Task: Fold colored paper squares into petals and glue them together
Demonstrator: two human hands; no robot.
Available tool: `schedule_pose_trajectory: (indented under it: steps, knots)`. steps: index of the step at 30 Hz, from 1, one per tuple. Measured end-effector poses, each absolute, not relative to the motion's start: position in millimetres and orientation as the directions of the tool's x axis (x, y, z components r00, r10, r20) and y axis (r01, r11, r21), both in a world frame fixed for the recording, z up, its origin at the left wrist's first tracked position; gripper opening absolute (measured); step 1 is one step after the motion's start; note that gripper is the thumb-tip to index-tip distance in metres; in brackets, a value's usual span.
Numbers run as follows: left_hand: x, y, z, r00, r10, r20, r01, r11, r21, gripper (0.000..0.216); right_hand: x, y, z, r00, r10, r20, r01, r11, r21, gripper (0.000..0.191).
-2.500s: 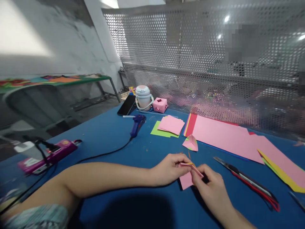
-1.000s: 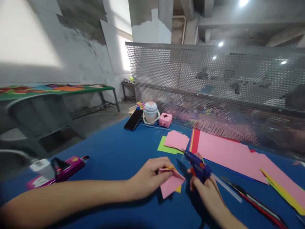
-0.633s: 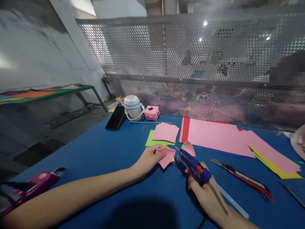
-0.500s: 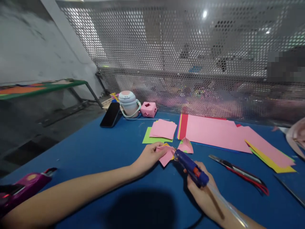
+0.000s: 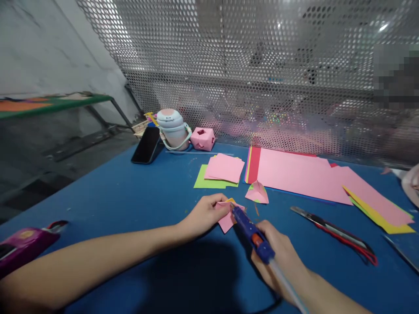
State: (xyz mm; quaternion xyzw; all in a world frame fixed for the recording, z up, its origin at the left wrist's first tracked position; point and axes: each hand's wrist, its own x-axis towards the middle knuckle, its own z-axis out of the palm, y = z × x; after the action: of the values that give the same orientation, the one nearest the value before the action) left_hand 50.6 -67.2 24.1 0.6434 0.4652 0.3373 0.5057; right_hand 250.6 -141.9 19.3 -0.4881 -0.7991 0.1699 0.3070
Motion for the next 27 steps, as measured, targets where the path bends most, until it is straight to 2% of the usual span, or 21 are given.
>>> schedule_pose_trajectory:
  steps: [4, 13, 27]
  knots:
    - [51.6, -69.1, 23.9, 0.36, 0.932, -0.055, 0.268, -0.047, 0.962, 0.015, 247.8, -139.7, 27.7, -0.363, 0.868, 0.34, 0.684, 0.496, -0.536, 0.014]
    - [51.2, -69.7, 22.5, 0.379, 0.919, -0.105, 0.311, -0.02, 0.95, 0.019, 248.0, -144.6, 21.1, -0.268, 0.925, 0.271, 0.7, 0.379, -0.605, 0.01]
    - [51.8, -70.5, 25.7, 0.397, 0.913, -0.098, 0.337, -0.046, 0.94, 0.017, 250.1, -141.5, 28.9, -0.425, 0.861, 0.28, 0.707, 0.509, -0.491, 0.013]
